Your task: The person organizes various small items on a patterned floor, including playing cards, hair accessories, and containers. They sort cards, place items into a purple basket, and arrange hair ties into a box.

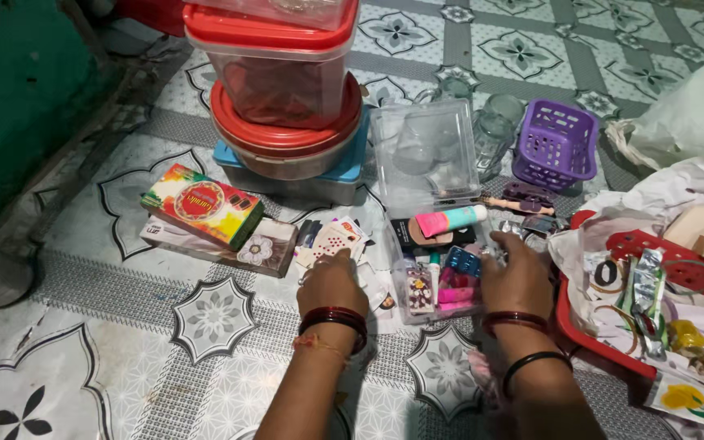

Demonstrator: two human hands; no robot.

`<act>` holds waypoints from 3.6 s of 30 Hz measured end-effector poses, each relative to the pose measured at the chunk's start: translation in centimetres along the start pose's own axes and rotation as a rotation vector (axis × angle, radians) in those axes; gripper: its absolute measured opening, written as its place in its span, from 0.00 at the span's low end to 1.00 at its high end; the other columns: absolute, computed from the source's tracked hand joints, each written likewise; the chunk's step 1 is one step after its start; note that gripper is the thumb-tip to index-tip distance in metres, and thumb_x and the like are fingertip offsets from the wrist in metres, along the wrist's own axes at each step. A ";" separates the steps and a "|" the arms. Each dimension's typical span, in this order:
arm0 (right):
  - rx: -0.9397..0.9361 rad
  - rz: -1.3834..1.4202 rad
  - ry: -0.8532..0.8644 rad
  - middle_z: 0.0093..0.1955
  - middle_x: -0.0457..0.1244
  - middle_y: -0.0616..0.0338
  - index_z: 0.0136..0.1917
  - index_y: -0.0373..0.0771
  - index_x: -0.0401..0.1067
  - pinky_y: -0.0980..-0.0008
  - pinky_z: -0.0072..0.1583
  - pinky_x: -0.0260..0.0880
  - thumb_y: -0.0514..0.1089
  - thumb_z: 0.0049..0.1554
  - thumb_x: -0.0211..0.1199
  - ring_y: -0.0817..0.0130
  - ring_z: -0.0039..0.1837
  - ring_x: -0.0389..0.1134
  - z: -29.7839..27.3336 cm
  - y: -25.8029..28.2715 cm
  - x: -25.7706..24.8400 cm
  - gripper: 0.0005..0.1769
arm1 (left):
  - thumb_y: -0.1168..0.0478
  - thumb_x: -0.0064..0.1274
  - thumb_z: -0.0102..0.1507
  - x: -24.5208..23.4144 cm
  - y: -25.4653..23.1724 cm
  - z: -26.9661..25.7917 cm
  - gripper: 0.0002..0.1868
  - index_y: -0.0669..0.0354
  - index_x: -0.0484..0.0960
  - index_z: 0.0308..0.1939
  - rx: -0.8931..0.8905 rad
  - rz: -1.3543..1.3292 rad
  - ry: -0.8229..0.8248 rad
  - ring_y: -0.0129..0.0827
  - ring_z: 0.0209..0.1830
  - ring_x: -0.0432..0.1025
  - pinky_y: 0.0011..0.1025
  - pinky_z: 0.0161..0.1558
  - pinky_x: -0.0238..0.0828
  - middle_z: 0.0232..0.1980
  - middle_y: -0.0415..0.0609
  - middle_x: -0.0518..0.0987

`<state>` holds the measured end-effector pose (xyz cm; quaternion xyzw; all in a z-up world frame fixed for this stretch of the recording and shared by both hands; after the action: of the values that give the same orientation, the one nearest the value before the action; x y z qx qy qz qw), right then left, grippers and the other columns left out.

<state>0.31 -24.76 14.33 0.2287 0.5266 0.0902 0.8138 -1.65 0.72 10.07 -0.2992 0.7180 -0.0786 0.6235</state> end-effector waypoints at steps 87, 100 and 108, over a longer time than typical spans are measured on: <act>0.110 1.067 0.964 0.54 0.72 0.59 0.64 0.30 0.75 0.76 0.56 0.72 0.38 0.57 0.65 0.77 0.51 0.71 -3.1 6.7 11.3 0.22 | 0.75 0.56 0.61 2.4 3.7 4.4 0.18 0.63 0.86 0.54 -0.055 -1.380 0.019 0.22 0.30 0.72 0.20 0.31 0.71 0.40 0.48 0.83; 0.048 1.087 0.905 0.56 0.72 0.58 0.63 0.29 0.75 0.75 0.57 0.72 0.36 0.57 0.64 0.77 0.53 0.71 -3.5 7.0 11.3 0.21 | 0.80 0.44 0.60 1.8 3.1 4.0 0.23 0.64 0.82 0.57 -0.083 -1.413 0.081 0.25 0.33 0.78 0.23 0.33 0.76 0.44 0.51 0.86; 0.042 1.123 0.914 0.57 0.72 0.56 0.64 0.29 0.74 0.74 0.57 0.73 0.35 0.58 0.62 0.76 0.53 0.72 -3.6 6.8 11.8 0.20 | 0.83 0.42 0.57 2.7 3.6 4.7 0.27 0.67 0.81 0.58 -0.039 -1.413 0.045 0.25 0.33 0.78 0.23 0.34 0.76 0.44 0.52 0.86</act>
<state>2.79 -13.26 6.69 0.4197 0.6187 0.5713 0.3387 1.51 3.42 5.00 -0.7030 0.3661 -0.4577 0.4028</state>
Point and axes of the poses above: each hand's wrist, its own z-axis towards the middle knuckle, its own x-axis out of the palm, y = z × x, the point moved 4 cm from there along z, towards the middle knuckle
